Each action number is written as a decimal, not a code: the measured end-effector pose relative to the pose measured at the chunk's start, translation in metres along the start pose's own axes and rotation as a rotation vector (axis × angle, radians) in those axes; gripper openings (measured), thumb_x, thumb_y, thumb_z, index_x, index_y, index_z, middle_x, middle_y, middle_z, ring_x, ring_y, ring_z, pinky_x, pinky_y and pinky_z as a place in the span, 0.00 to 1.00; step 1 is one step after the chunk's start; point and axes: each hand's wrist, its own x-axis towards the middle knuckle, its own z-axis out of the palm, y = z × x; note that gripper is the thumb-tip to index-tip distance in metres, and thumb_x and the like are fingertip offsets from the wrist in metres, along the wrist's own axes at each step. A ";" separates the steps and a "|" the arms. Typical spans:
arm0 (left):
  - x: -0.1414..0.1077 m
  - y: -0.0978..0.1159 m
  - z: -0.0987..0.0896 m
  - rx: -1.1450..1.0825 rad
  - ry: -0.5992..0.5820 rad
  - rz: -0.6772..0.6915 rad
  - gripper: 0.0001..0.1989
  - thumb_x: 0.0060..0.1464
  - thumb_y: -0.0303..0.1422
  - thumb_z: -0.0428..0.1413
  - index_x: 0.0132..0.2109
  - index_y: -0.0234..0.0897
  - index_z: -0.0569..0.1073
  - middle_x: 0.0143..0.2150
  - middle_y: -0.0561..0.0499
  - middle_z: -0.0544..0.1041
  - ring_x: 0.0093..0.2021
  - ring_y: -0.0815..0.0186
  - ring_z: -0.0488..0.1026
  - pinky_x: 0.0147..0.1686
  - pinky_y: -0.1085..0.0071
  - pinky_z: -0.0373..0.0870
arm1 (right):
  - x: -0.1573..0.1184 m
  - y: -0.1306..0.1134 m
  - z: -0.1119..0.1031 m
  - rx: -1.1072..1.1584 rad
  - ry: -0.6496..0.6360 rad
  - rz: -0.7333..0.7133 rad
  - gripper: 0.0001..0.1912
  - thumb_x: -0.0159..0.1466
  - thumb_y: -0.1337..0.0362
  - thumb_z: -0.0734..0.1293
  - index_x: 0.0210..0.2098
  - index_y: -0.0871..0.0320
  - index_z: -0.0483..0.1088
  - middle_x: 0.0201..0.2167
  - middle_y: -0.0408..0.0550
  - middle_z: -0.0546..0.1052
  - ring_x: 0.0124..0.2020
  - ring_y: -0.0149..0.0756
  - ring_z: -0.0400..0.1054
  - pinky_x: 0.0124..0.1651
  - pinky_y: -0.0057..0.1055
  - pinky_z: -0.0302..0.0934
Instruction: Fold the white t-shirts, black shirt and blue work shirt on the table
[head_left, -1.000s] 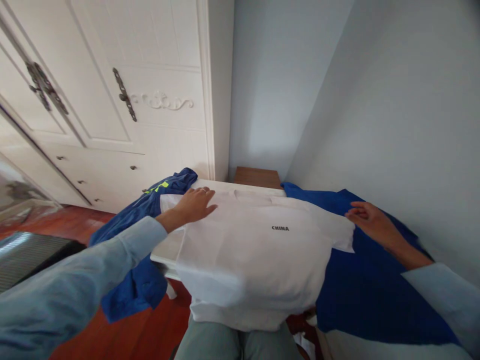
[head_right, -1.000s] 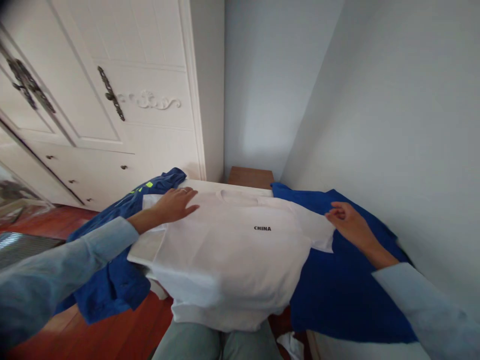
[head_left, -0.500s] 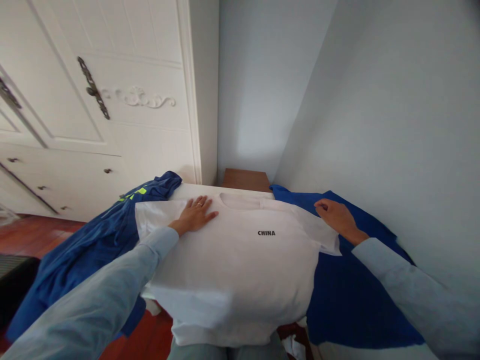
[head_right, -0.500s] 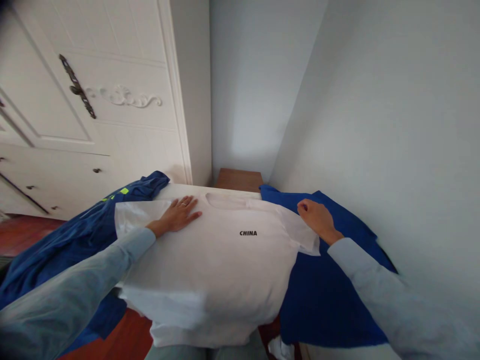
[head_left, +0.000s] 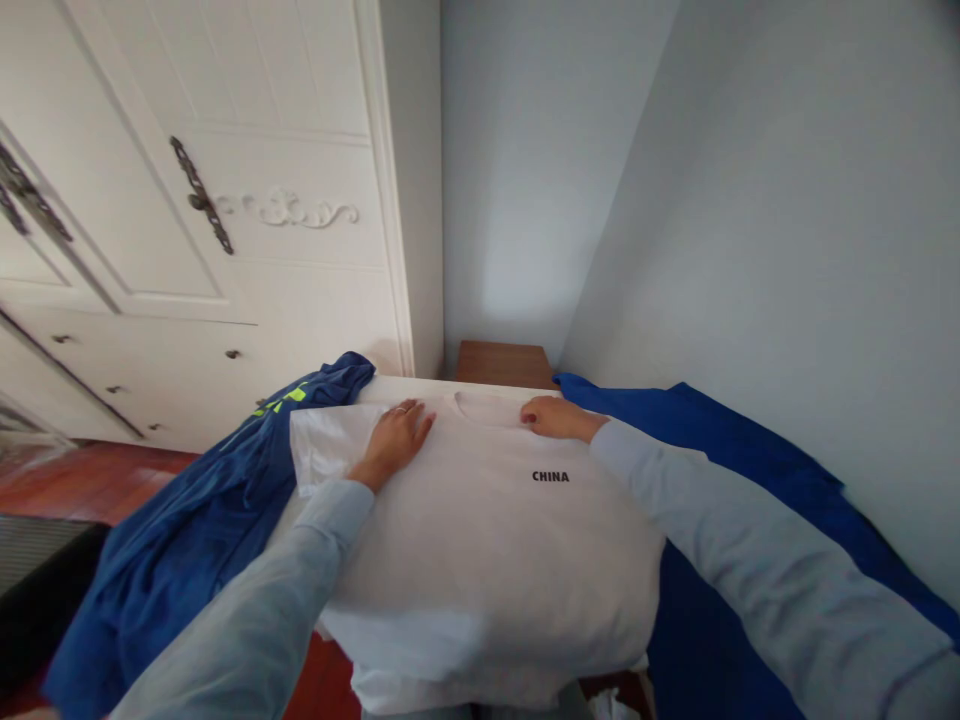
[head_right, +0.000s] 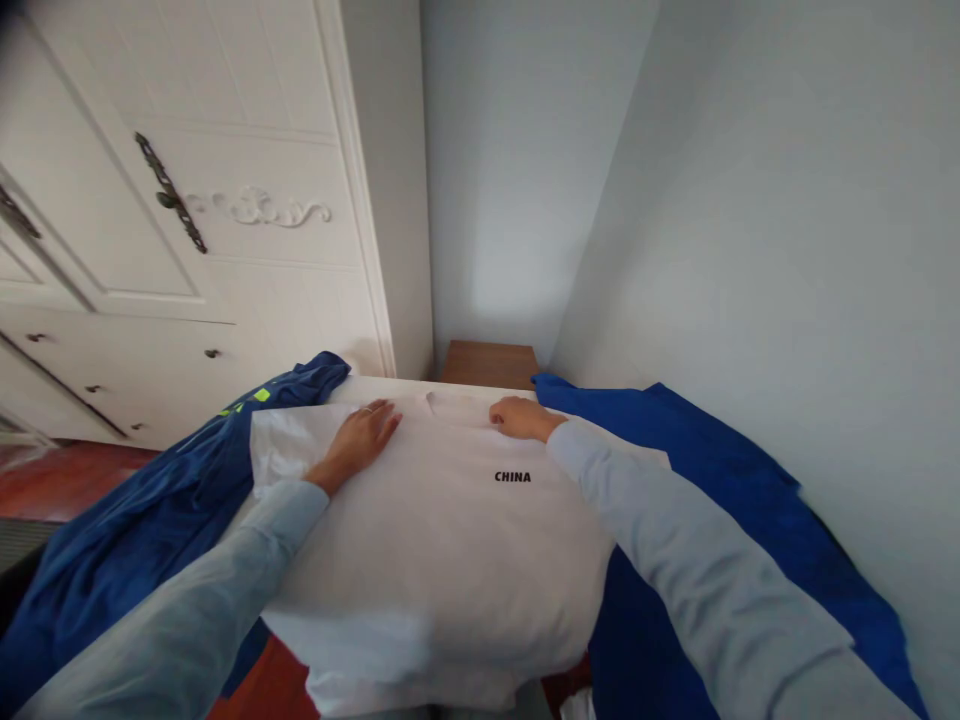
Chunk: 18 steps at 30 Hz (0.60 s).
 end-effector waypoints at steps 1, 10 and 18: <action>0.000 0.000 -0.001 -0.015 0.034 -0.022 0.28 0.69 0.43 0.37 0.57 0.30 0.73 0.60 0.37 0.73 0.60 0.55 0.70 0.63 0.60 0.63 | 0.003 0.000 -0.003 0.002 -0.038 -0.009 0.17 0.59 0.71 0.64 0.45 0.57 0.78 0.46 0.50 0.79 0.46 0.38 0.73 0.48 0.29 0.64; 0.005 -0.015 -0.004 -0.255 0.122 -0.197 0.25 0.69 0.41 0.37 0.45 0.34 0.75 0.47 0.40 0.79 0.51 0.57 0.75 0.55 0.64 0.68 | -0.004 0.009 -0.011 0.030 -0.174 -0.040 0.15 0.55 0.71 0.66 0.41 0.57 0.78 0.41 0.47 0.79 0.40 0.34 0.72 0.40 0.25 0.61; 0.004 -0.020 -0.005 -0.203 0.065 -0.349 0.20 0.65 0.38 0.43 0.47 0.33 0.77 0.49 0.40 0.79 0.50 0.56 0.76 0.53 0.65 0.68 | -0.003 0.006 -0.015 0.022 0.193 0.168 0.14 0.62 0.71 0.62 0.41 0.59 0.78 0.43 0.49 0.79 0.43 0.35 0.71 0.44 0.26 0.59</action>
